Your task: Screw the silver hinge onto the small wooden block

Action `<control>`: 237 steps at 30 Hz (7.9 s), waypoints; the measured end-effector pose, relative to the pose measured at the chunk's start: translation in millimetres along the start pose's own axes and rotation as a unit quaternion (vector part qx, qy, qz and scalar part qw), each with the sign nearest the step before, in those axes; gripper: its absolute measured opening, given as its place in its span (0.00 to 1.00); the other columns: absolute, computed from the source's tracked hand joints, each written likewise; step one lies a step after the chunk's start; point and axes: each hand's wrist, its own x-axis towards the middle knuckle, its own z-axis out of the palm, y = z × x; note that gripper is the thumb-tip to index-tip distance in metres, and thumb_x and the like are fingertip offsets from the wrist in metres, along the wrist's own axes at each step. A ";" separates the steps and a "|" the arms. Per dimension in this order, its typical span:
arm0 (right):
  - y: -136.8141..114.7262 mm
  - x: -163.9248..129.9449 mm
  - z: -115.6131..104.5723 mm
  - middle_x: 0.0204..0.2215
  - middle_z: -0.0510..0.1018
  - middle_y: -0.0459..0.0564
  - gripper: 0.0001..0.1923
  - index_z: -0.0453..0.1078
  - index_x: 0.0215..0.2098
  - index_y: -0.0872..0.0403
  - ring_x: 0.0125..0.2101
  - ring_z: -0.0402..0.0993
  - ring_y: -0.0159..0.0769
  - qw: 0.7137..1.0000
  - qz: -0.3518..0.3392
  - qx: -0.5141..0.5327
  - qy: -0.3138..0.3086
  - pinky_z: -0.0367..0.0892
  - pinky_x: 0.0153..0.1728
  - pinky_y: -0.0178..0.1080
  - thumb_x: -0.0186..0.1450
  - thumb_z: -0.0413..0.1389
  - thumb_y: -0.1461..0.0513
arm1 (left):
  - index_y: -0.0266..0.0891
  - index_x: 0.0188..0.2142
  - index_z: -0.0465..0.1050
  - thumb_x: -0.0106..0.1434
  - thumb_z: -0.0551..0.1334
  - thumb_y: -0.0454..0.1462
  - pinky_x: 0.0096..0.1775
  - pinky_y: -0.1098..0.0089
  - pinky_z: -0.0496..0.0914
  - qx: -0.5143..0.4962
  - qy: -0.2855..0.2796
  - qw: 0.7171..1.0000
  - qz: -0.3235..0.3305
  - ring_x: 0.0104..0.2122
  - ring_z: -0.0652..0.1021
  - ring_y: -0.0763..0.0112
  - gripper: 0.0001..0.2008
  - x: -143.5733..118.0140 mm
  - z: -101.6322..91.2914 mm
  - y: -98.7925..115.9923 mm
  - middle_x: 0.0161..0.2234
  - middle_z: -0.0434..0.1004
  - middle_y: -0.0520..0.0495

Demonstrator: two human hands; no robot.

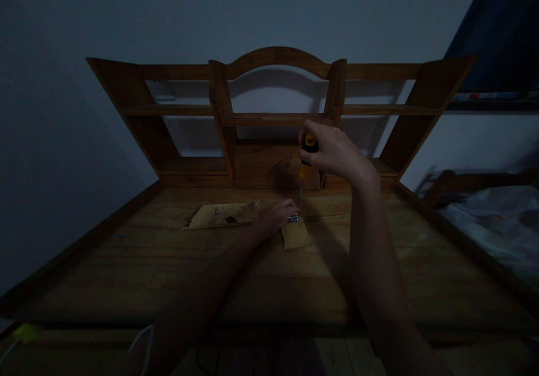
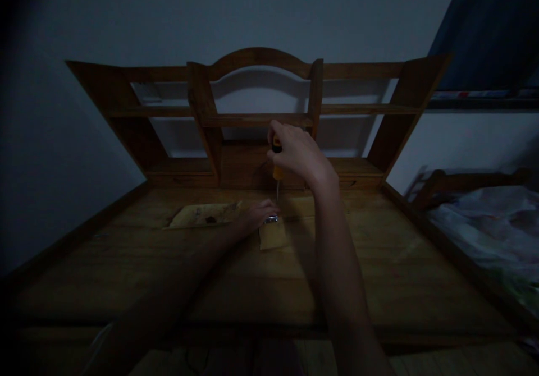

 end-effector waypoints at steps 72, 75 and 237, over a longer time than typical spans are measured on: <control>27.4 -12.8 -22.4 0.36 0.78 0.50 0.11 0.70 0.42 0.49 0.38 0.74 0.46 0.994 0.064 -0.051 0.079 0.65 0.37 0.44 0.60 0.59 0.61 | 0.42 0.49 0.75 0.74 0.51 0.39 0.52 0.67 0.69 0.018 0.003 1.000 -0.001 0.49 0.77 0.67 0.15 -2.9 -21.5 13.6 0.49 0.79 0.47; 30.2 -12.1 -21.3 0.34 0.78 0.49 0.11 0.71 0.41 0.50 0.36 0.73 0.44 0.993 0.059 -0.051 0.085 0.65 0.35 0.42 0.59 0.60 0.61 | 0.41 0.45 0.76 0.73 0.52 0.38 0.48 0.68 0.70 0.032 0.003 0.999 0.012 0.45 0.78 0.68 0.14 -2.6 -19.8 8.9 0.45 0.80 0.47; 28.3 -117.8 157.6 0.42 0.76 0.52 0.09 0.66 0.45 0.51 0.42 0.74 0.39 0.991 0.036 0.099 -0.084 0.66 0.44 0.39 0.73 0.49 0.56 | 0.43 0.38 0.63 0.75 0.44 0.45 0.31 0.73 0.63 -0.141 0.361 0.878 -0.282 0.26 0.71 0.71 0.15 6.7 -12.7 -8.9 0.26 0.68 0.52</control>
